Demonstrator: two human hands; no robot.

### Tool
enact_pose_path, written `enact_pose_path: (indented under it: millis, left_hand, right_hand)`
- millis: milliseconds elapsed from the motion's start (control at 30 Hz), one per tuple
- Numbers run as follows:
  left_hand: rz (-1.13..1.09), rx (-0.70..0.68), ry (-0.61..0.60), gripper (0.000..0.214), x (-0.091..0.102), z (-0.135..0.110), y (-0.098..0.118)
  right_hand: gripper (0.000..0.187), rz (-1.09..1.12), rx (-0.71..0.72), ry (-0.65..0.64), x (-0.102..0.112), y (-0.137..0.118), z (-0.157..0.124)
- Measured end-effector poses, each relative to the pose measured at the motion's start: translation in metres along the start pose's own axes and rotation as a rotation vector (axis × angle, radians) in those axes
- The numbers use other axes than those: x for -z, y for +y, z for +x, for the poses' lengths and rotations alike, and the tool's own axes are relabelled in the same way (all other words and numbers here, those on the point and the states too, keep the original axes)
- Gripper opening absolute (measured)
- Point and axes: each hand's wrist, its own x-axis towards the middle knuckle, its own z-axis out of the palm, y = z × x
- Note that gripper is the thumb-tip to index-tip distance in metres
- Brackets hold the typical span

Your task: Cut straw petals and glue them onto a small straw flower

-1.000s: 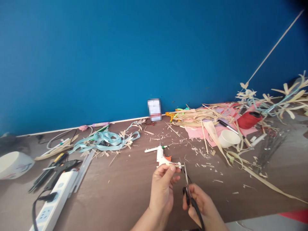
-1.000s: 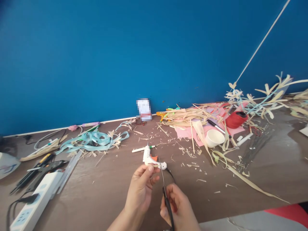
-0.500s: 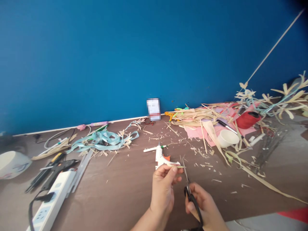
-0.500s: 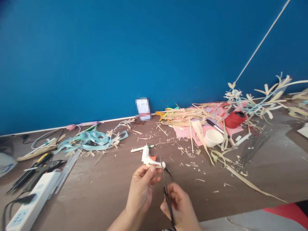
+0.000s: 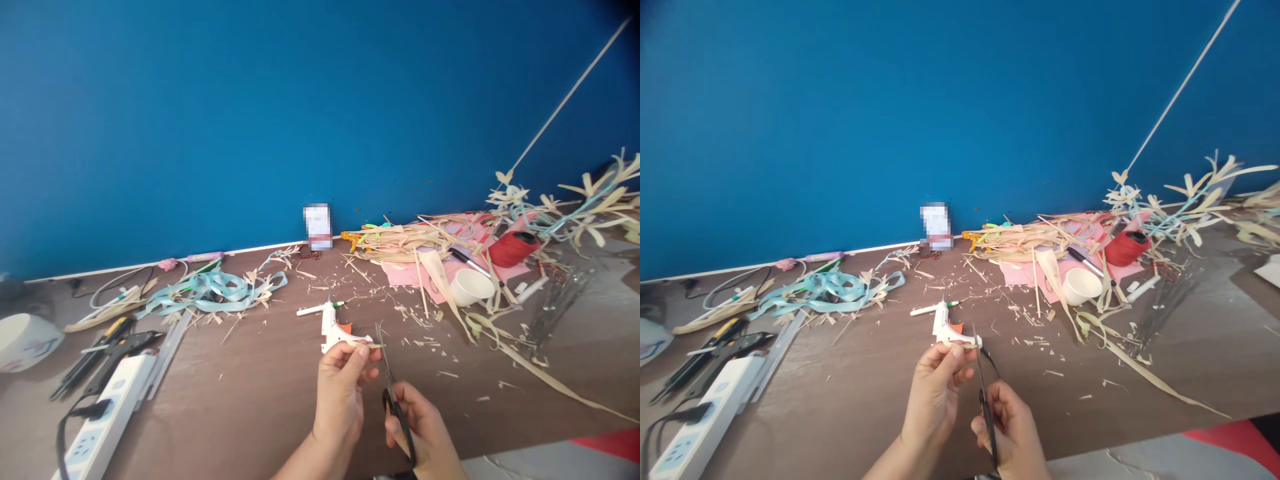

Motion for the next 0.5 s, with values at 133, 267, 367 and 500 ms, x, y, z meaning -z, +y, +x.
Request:
enact_pose_path:
  millis: [133, 267, 367, 500]
  left_hand:
    - [-0.02, 0.019, -0.006, 0.016, -0.001, 0.0, -0.001]
    - [-0.021, 0.045, -0.017, 0.015, 0.002, 0.002, 0.002]
    - [0.04, 0.05, -0.046, 0.016, 0.008, 0.005, 0.009]
    - [0.192, 0.037, -0.095, 0.019, 0.017, 0.008, 0.02]
  right_hand:
    - [0.044, -0.038, 0.0, 0.047, 0.001, 0.001, -0.002]
    - [0.032, -0.296, -0.02, 0.072, 0.03, -0.006, 0.005]
    - [0.022, -0.75, 0.0, 0.139, 0.068, -0.016, 0.017]
    - [0.018, -1.247, 0.101, 0.282, 0.108, -0.023, 0.035]
